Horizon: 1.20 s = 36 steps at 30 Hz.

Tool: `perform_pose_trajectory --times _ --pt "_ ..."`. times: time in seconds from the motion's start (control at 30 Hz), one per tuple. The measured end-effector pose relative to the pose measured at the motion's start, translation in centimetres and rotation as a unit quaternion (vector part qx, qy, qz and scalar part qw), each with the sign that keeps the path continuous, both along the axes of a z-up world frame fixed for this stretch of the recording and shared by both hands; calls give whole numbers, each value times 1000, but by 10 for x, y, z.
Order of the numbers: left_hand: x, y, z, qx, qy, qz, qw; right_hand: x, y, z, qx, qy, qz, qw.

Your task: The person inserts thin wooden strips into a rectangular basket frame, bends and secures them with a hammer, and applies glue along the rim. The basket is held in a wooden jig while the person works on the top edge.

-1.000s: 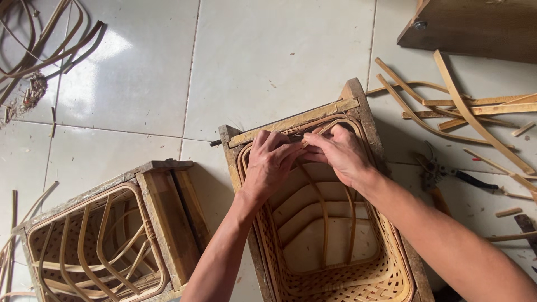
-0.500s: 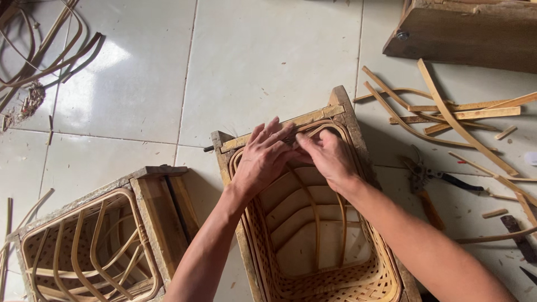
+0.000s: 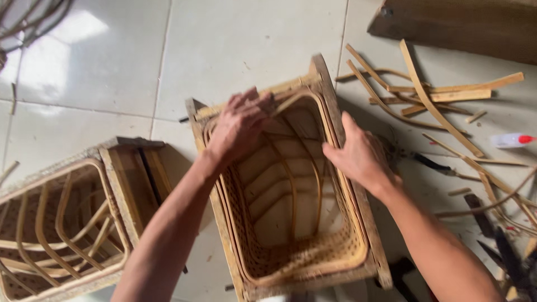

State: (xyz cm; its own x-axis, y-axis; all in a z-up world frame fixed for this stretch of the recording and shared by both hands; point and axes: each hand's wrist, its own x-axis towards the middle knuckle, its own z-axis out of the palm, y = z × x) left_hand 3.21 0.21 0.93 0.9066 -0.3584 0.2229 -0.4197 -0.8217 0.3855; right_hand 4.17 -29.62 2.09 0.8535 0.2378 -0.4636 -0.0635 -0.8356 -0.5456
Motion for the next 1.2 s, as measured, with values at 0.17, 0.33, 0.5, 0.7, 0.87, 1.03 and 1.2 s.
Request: perform_pose_trajectory --times 0.17,0.33,0.5,0.7,0.87,1.03,1.2 --pt "12 -3 5 -37 17 41 998 31 9 35 19 -11 47 999" --pt "22 -3 9 -23 31 41 998 -10 -26 88 85 -184 382 902" --pt "20 -5 17 -31 -12 36 999 -66 -51 75 -86 -25 630 771" --pt "-11 -21 20 -68 56 66 994 -82 -60 67 -56 -8 659 750" --pt "-32 -28 19 -54 -17 48 997 -90 -69 71 -32 15 662 749" --pt "-35 -26 22 -21 -73 32 997 -90 -79 57 30 44 615 787" --pt "-35 -26 18 -58 16 37 997 -94 -89 63 3 39 610 791"
